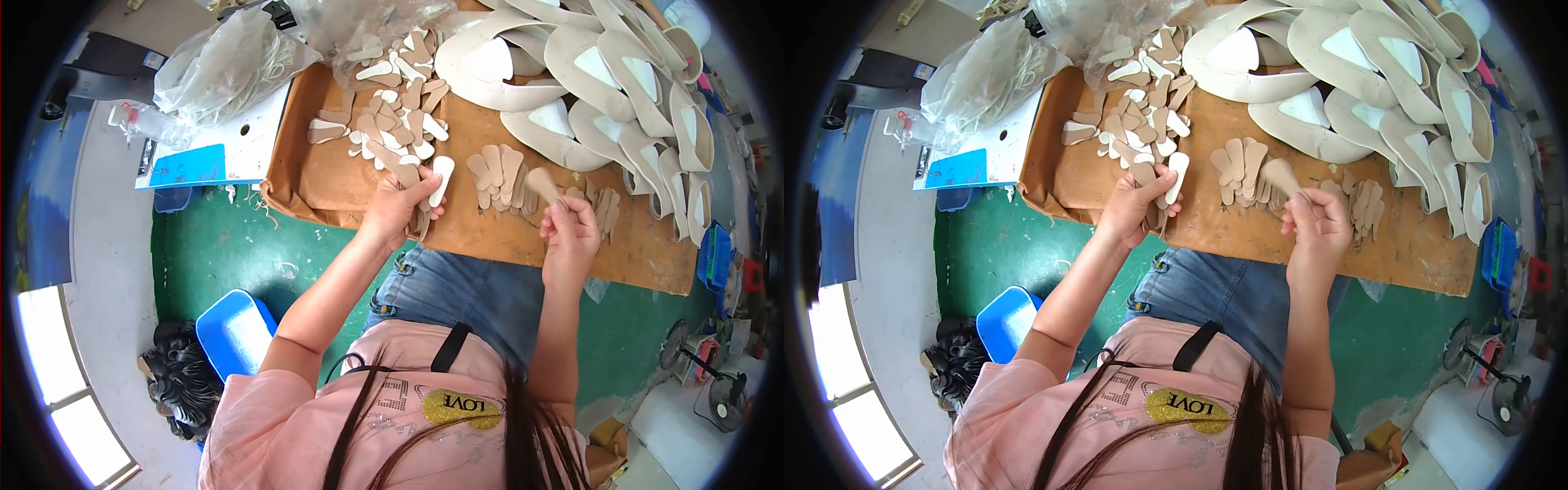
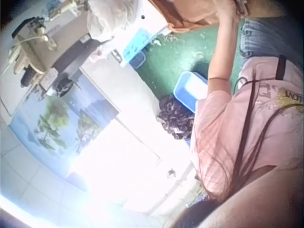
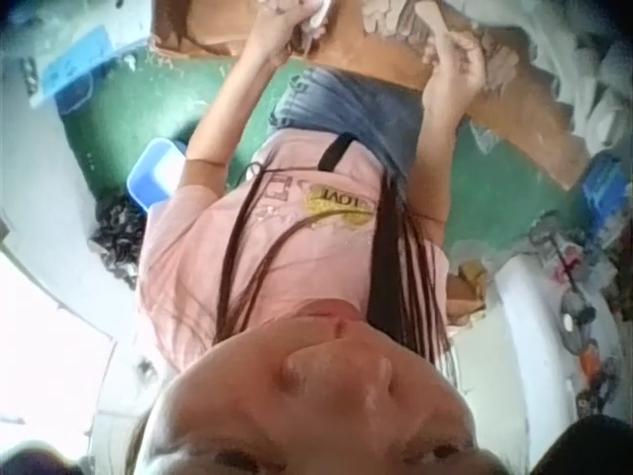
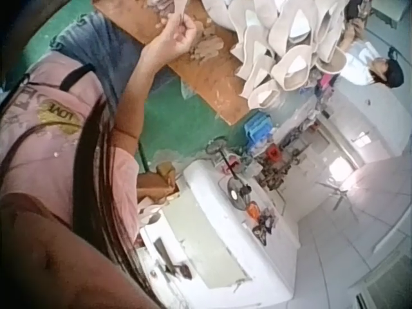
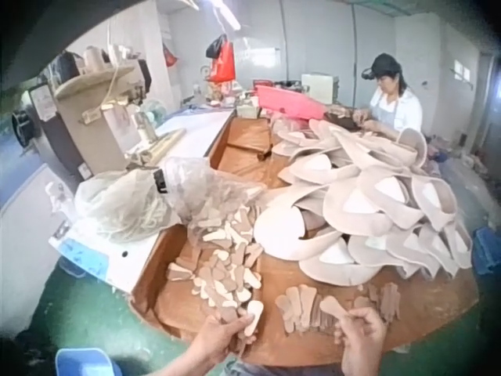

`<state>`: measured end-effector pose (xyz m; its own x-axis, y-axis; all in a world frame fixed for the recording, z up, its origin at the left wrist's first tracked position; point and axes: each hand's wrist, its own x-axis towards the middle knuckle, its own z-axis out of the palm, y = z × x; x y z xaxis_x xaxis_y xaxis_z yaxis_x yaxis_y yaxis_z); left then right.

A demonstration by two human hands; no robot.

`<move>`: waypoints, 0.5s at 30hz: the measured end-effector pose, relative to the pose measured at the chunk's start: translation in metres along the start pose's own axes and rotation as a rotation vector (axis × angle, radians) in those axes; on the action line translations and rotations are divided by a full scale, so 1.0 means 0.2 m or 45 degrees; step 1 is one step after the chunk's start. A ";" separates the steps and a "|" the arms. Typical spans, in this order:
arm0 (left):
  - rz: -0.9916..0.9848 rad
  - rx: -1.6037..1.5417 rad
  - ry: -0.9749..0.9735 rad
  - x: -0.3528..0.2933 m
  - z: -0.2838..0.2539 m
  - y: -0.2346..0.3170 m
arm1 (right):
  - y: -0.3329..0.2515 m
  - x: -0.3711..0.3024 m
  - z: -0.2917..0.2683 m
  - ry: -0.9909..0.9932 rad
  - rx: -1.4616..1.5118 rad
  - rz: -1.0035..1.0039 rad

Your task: The recorder is sorting and inspecting small leather or fabric components used in shoe manufacturing.

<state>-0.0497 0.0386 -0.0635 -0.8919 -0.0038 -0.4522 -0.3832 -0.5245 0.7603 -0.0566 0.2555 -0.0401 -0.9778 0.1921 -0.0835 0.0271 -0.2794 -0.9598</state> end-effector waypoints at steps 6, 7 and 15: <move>0.021 -0.069 -0.052 0.01 0.00 0.00 | 0.08 0.03 -0.04 0.051 0.025 0.125; 0.008 -0.061 -0.047 0.01 0.00 -0.01 | 0.10 0.03 -0.05 0.031 -0.005 0.106; 0.021 -0.046 -0.049 0.01 0.00 -0.01 | 0.11 0.05 -0.05 0.065 0.045 0.156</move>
<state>-0.0497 0.0406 -0.0660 -0.9070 0.0199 -0.4207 -0.3599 -0.5553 0.7497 -0.0634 0.2615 -0.0651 -0.9557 0.2020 -0.2143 0.1378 -0.3363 -0.9316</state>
